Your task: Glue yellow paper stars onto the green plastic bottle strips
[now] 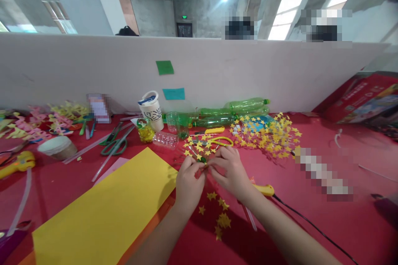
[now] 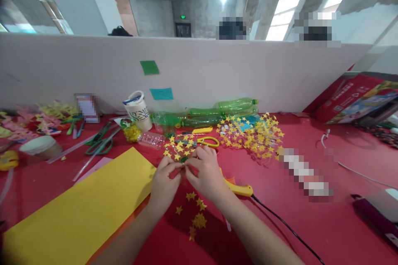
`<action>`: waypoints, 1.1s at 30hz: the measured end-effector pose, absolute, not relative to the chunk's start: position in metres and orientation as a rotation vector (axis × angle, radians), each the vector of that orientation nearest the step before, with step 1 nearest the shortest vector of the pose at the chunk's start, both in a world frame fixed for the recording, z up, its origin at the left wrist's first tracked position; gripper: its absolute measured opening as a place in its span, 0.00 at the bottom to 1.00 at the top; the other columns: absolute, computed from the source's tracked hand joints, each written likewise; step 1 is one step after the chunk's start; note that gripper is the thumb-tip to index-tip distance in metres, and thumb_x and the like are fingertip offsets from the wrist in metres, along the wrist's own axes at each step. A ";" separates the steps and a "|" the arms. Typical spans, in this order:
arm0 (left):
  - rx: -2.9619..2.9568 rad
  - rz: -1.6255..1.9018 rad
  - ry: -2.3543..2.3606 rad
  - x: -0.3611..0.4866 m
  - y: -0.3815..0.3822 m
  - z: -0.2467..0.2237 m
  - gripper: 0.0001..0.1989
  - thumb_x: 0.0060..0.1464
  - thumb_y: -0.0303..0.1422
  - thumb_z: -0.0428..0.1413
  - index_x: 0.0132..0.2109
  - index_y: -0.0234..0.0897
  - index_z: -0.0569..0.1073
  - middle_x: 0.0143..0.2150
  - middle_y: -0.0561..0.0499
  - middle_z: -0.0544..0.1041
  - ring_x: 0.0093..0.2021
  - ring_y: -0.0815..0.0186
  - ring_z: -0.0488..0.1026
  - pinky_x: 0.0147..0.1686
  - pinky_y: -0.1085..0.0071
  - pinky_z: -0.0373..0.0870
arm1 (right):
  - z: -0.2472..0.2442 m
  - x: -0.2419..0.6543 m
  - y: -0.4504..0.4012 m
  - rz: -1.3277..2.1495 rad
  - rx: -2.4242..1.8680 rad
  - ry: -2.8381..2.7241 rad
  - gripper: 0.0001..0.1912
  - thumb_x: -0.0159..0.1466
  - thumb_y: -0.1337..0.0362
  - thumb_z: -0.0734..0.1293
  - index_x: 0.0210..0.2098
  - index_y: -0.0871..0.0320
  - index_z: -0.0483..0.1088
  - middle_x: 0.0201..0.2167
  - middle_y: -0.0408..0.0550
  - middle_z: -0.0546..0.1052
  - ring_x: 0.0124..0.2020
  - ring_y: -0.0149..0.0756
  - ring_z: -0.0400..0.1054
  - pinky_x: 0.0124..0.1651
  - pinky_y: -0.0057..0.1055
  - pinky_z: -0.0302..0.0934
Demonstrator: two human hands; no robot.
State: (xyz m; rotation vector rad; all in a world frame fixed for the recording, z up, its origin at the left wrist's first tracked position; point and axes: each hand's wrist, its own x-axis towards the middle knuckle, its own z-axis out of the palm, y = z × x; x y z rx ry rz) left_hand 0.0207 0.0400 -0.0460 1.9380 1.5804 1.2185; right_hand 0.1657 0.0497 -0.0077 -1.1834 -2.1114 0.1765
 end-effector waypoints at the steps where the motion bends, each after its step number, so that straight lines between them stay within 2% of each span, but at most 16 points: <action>1: 1.926 1.218 1.580 0.021 0.040 -0.046 0.08 0.51 0.26 0.51 0.34 0.39 0.74 0.32 0.53 0.65 0.33 0.69 0.66 0.35 0.72 0.64 | -0.008 0.165 0.049 0.157 -1.178 -2.131 0.06 0.58 0.68 0.63 0.31 0.54 0.73 0.30 0.46 0.67 0.36 0.39 0.58 0.41 0.37 0.51; 9: 1.874 1.227 1.580 0.020 0.041 -0.044 0.06 0.51 0.28 0.52 0.33 0.39 0.74 0.31 0.53 0.65 0.32 0.68 0.66 0.34 0.72 0.64 | -0.008 0.165 0.047 0.079 -1.150 -2.160 0.08 0.61 0.68 0.61 0.33 0.55 0.72 0.29 0.46 0.68 0.36 0.38 0.59 0.42 0.38 0.51; 13: 1.897 1.217 1.604 0.018 0.040 -0.043 0.06 0.52 0.32 0.52 0.36 0.39 0.74 0.33 0.52 0.65 0.32 0.68 0.66 0.34 0.72 0.64 | -0.002 0.170 0.047 0.093 -1.168 -2.086 0.08 0.61 0.68 0.60 0.35 0.56 0.71 0.30 0.46 0.68 0.36 0.37 0.60 0.42 0.37 0.52; 24: 1.940 1.098 1.585 0.005 0.036 -0.034 0.10 0.49 0.29 0.53 0.41 0.40 0.72 0.39 0.51 0.69 0.37 0.66 0.68 0.39 0.69 0.65 | 0.003 0.220 0.046 0.144 -1.277 -2.199 0.07 0.59 0.72 0.60 0.31 0.58 0.70 0.29 0.47 0.71 0.33 0.36 0.64 0.36 0.30 0.56; 29: 1.982 1.109 1.546 -0.010 0.027 -0.024 0.09 0.50 0.28 0.51 0.41 0.40 0.71 0.39 0.51 0.70 0.35 0.67 0.68 0.37 0.70 0.65 | -0.016 0.219 0.020 0.228 -1.296 -2.446 0.06 0.58 0.72 0.61 0.28 0.58 0.69 0.27 0.45 0.70 0.31 0.33 0.63 0.33 0.27 0.54; 33: 2.000 1.223 1.479 -0.018 0.018 -0.024 0.07 0.53 0.29 0.49 0.39 0.38 0.70 0.34 0.51 0.69 0.28 0.70 0.65 0.31 0.74 0.64 | -0.038 0.199 0.001 0.182 -1.287 -2.630 0.05 0.58 0.71 0.61 0.28 0.59 0.68 0.26 0.46 0.72 0.29 0.32 0.65 0.31 0.27 0.51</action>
